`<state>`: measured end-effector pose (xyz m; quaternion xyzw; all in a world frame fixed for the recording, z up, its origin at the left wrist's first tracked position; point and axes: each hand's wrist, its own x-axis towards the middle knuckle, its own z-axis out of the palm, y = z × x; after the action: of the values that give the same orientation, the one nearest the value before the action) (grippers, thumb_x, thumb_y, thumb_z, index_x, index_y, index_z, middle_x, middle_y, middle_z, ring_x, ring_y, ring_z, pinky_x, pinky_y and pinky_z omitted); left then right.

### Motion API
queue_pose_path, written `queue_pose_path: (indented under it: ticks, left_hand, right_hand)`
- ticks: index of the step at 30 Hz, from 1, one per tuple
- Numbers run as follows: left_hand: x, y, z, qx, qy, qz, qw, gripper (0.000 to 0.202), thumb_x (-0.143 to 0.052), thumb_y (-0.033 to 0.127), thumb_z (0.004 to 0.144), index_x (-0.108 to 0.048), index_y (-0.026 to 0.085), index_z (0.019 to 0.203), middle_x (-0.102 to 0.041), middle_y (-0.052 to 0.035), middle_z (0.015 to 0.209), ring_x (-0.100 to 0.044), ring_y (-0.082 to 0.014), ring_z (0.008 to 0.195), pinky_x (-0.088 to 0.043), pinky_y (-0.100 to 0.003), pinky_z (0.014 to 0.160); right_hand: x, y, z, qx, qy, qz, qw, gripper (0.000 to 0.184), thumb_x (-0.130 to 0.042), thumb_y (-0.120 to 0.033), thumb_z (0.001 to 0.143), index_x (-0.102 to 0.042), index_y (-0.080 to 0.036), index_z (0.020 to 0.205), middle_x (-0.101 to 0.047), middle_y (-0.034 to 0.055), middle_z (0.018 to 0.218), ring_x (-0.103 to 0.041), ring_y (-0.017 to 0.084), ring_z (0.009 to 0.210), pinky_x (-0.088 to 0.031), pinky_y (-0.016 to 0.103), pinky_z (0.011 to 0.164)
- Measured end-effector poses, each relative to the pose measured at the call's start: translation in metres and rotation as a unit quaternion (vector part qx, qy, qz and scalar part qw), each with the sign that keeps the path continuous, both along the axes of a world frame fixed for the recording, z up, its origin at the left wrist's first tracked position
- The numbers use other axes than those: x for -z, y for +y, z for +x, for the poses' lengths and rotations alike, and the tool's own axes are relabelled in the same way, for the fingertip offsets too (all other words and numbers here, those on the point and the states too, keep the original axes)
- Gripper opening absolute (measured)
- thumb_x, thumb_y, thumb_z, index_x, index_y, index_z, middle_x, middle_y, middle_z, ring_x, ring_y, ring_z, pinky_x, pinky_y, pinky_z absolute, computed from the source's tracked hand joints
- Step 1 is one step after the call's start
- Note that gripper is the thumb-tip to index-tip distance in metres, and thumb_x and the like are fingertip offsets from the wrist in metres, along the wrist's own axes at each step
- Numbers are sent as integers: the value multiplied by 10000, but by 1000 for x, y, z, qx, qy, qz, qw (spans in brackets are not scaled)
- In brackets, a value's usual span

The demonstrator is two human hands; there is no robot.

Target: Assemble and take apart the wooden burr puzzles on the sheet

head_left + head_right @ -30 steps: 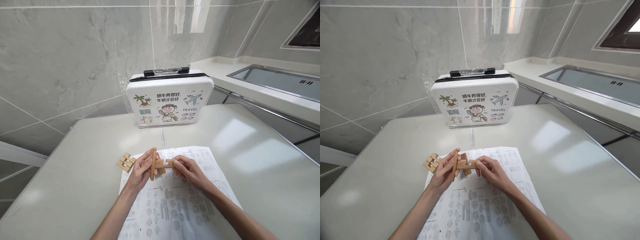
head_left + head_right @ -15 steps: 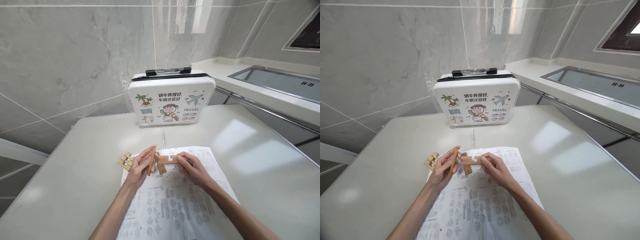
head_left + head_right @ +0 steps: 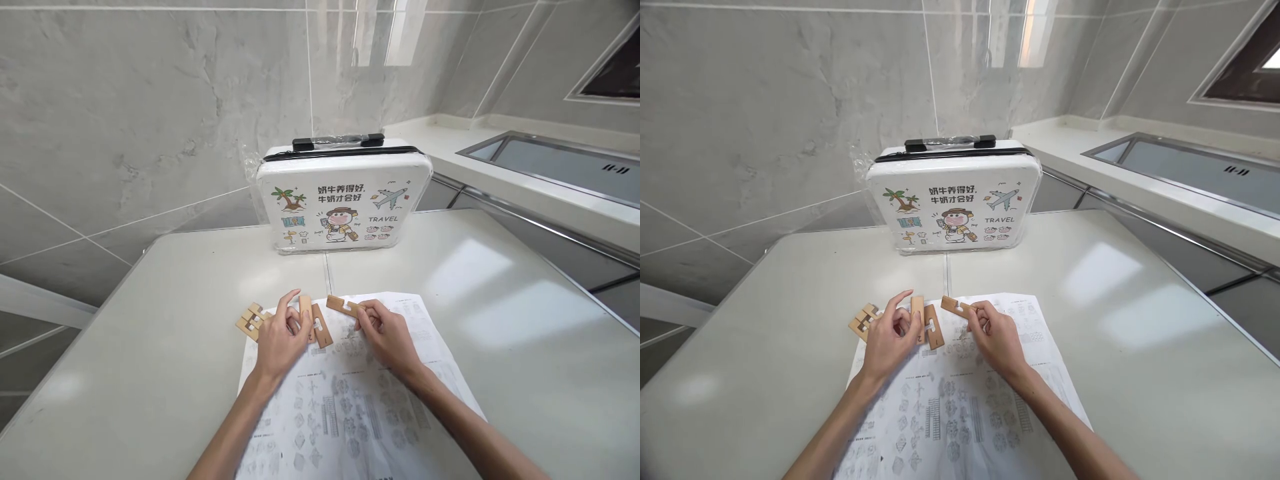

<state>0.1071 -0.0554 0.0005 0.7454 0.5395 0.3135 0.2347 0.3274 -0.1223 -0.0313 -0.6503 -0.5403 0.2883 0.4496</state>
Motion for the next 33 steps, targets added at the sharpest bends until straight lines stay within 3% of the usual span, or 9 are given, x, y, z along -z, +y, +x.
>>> queue_pose_path:
  ticks: [6,12,19,30,33]
  left_hand:
    - [1,2,-1,-25,84,-20,996,347,-571,304,950,-672,227,1272,-691,57,613,-658,-180,574,-443,-284,647]
    - [3,2,-2,-34,139,-54,988,375,-587,246,900,-667,229,1266,-726,47,631,-701,-223,626,-411,-299,641]
    - [6,1,0,-15,170,-61,983,340,-563,253,936,-658,209,1259,-695,29,632,-690,-230,618,-361,-294,603]
    - [15,-3,2,13,196,-30,980,360,-550,243,972,-629,222,1322,-641,34,635,-637,-205,571,-344,-286,603]
    - [13,2,-3,12,156,36,987,286,-545,248,984,-681,228,1235,-629,18,646,-642,-222,649,-426,-313,674]
  right_hand:
    - [5,-1,-3,0,-66,2,998,279,-501,-453,1076,-658,-239,992,-691,1,685,-546,182,542,-408,311,602]
    - [6,-2,-6,6,-109,14,994,339,-538,-488,1074,-620,-241,857,-605,1,676,-527,184,594,-372,306,601]
    - [10,0,-9,-38,-177,64,981,405,-513,-465,1104,-511,-244,764,-534,12,677,-482,207,661,-373,353,671]
    - [14,-2,-12,-92,-262,109,954,281,-526,-288,1092,-510,-235,817,-594,56,858,-519,236,816,-419,383,763]
    - [15,-2,-12,-95,-264,112,953,258,-536,-276,1082,-510,-235,828,-592,57,873,-521,237,821,-428,386,765]
